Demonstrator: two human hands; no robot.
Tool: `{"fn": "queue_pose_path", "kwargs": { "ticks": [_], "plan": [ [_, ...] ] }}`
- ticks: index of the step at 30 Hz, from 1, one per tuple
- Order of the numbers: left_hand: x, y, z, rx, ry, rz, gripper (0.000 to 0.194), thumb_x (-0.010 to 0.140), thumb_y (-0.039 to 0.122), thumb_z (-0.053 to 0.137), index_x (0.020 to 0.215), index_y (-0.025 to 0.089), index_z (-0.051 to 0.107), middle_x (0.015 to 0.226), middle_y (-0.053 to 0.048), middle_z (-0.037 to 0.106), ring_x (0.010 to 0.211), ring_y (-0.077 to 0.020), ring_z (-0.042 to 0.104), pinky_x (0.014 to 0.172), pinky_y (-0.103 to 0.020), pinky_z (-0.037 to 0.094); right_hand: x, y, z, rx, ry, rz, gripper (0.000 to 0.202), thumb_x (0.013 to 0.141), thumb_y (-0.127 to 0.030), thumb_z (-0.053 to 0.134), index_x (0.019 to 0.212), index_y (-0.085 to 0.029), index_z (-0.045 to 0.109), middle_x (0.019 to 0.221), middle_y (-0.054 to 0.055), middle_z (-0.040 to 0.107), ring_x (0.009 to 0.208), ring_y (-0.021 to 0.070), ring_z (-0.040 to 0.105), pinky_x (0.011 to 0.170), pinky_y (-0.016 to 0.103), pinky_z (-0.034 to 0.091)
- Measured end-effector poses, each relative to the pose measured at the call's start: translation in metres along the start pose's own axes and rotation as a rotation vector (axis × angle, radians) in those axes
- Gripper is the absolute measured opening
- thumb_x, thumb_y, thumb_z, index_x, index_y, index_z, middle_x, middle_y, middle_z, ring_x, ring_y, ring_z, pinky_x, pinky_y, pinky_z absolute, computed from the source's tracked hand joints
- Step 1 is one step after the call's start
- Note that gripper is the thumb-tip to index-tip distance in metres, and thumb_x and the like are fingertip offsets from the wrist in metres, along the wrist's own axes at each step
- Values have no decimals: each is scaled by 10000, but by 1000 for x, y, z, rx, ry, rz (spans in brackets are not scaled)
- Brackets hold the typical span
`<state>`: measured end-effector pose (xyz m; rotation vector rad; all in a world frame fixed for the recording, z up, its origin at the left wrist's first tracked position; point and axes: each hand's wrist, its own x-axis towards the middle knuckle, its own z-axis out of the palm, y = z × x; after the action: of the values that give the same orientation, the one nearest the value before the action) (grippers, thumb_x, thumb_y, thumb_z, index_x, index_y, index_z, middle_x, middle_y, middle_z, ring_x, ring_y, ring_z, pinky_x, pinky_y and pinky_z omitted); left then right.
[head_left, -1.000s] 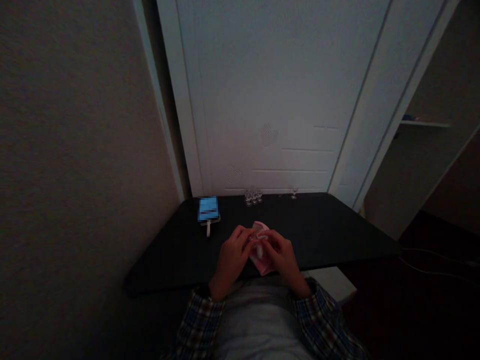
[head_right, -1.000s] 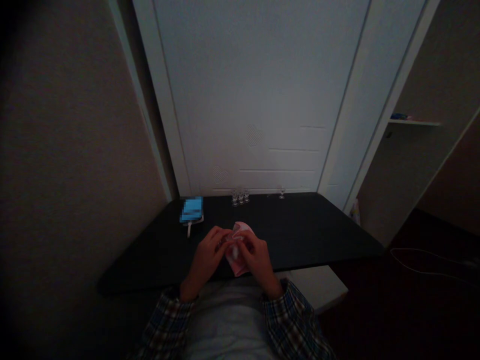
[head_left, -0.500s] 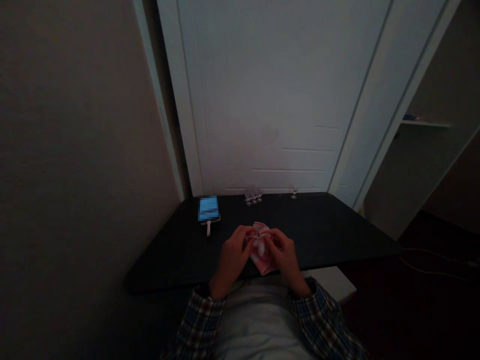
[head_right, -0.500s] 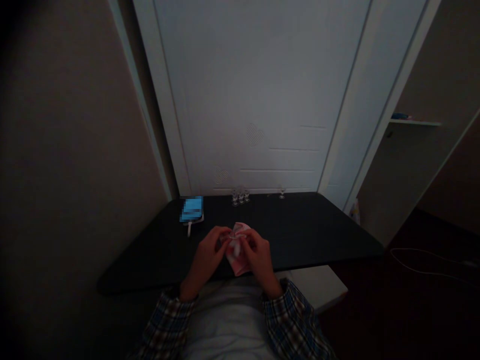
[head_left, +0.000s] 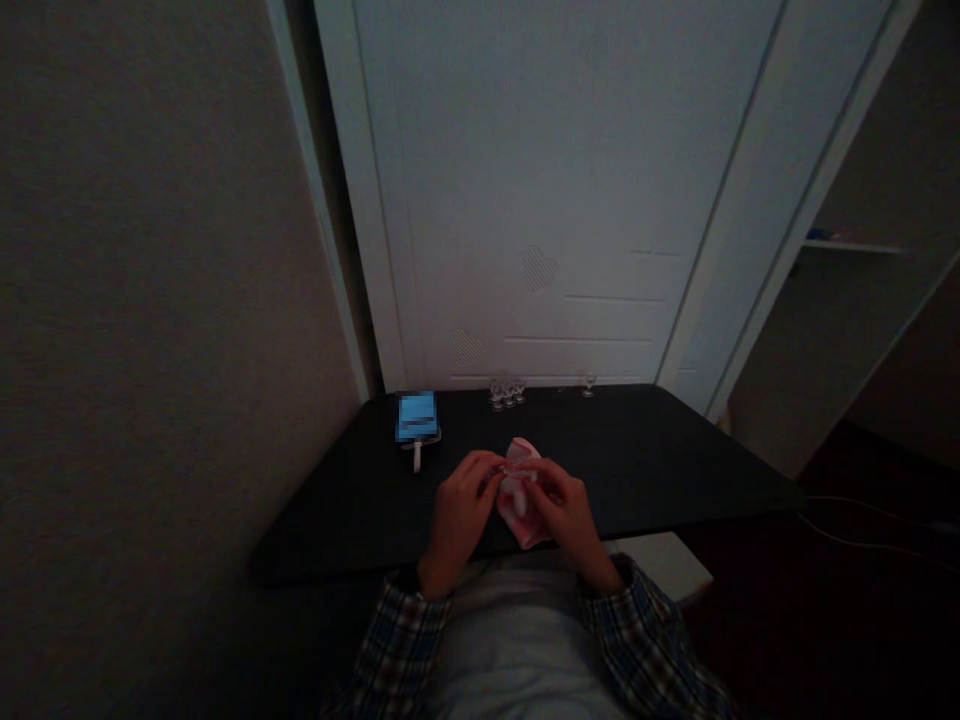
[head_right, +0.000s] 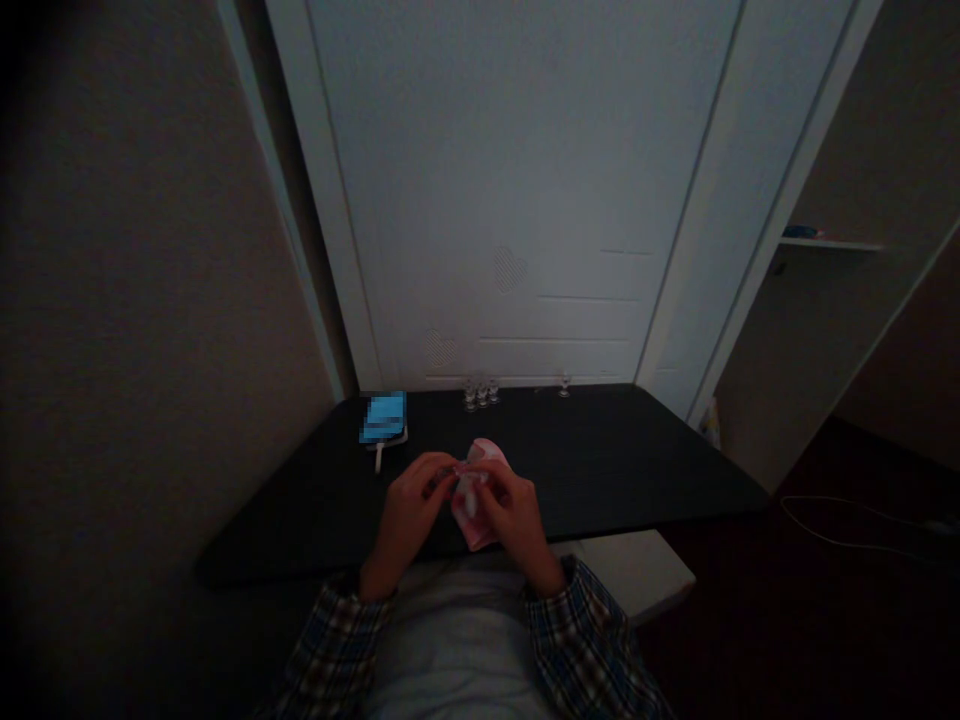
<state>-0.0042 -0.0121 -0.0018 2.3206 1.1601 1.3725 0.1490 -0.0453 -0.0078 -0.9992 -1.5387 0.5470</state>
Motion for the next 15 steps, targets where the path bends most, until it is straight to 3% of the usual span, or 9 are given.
{"fn": "queue_pose_path", "kwargs": {
  "ticks": [4,11,15],
  "plan": [
    [-1,0,0,-2,-36,-21,239,863,183,419,1054,218,559,1078,-43,618,989,-180,583,862,-324,468,-1,-2,-1,-12,-10,-11,224,843,-282,491,981,-214,653,766,-2,647,579,108,527,552,194,400],
    [-1,3,0,-37,-33,-113,277,863,220,447,1139,239,454,1067,-31,635,812,-155,641,715,-280,499,-2,7,1,21,9,34,214,845,-310,495,964,-205,641,765,2,638,594,113,531,541,194,397],
    [-1,4,-1,-58,-50,-139,254,874,292,435,1120,231,460,947,-26,659,719,-145,641,632,-254,489,0,10,2,62,32,62,202,839,-331,508,920,-189,628,809,19,652,652,132,572,569,201,421]
  ]
}}
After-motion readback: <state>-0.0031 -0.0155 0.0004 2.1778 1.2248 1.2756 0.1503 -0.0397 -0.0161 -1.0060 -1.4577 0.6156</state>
